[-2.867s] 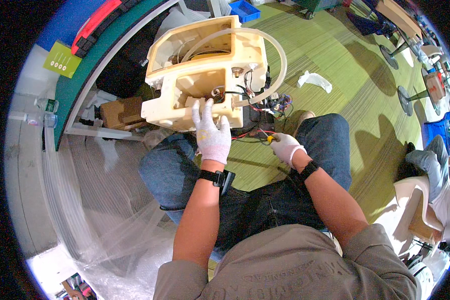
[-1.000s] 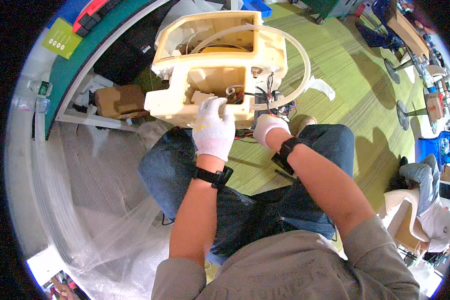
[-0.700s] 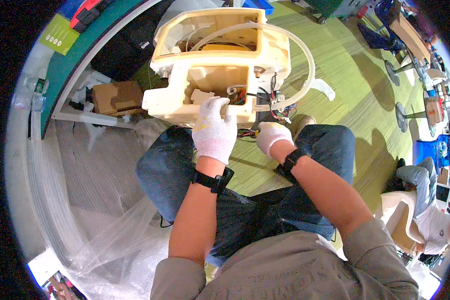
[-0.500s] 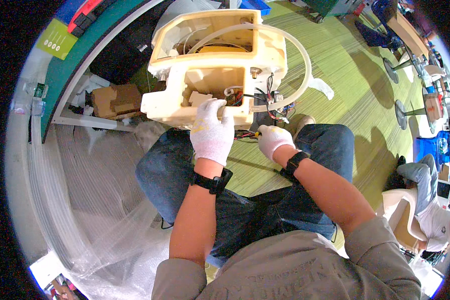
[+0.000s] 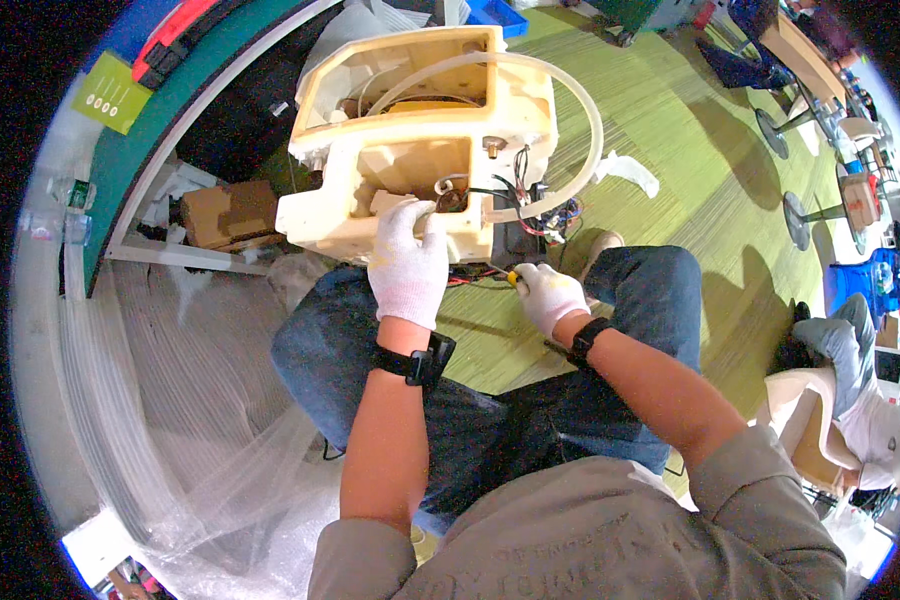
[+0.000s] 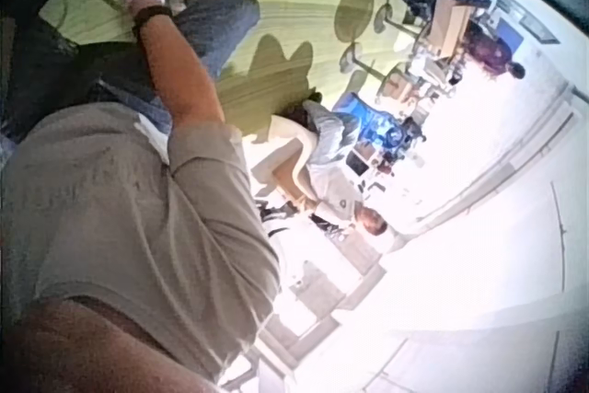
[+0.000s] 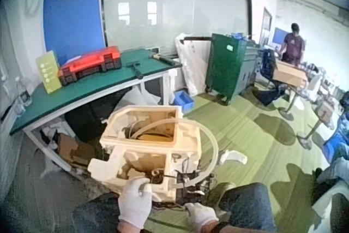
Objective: Using a screwdriver to repair or disassemble a mechanical unit housed in plastic.
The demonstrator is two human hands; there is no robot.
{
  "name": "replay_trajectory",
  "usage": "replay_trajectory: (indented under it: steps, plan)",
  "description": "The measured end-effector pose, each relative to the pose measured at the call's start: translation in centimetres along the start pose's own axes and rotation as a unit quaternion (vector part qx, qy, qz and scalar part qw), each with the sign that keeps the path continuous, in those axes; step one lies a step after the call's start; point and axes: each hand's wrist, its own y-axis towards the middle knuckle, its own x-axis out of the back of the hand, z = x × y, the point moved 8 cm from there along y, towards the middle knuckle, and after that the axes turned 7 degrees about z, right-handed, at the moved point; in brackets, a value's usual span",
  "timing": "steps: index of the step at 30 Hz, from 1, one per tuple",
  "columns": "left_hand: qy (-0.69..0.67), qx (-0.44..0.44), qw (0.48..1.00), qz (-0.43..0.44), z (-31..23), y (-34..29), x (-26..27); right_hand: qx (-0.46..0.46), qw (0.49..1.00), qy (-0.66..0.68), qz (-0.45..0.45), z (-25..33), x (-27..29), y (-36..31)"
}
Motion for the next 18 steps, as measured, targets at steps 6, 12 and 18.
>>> replay_trajectory:
  steps: [6,12,18]
  plan:
    - [-0.008,0.026,1.000,-0.009,-0.8,0.3,1.4,-0.064,0.996,-0.010,0.064,-0.1,-0.7,0.2]
    - [-0.036,0.017,0.997,-0.071,-0.1,0.6,2.5,-0.067,0.990,-0.014,0.121,-0.9,-2.8,-0.5]
    - [0.067,-0.090,0.992,-0.061,-2.4,0.7,1.8,-0.087,0.982,-0.017,0.165,-2.0,-6.6,-0.8]
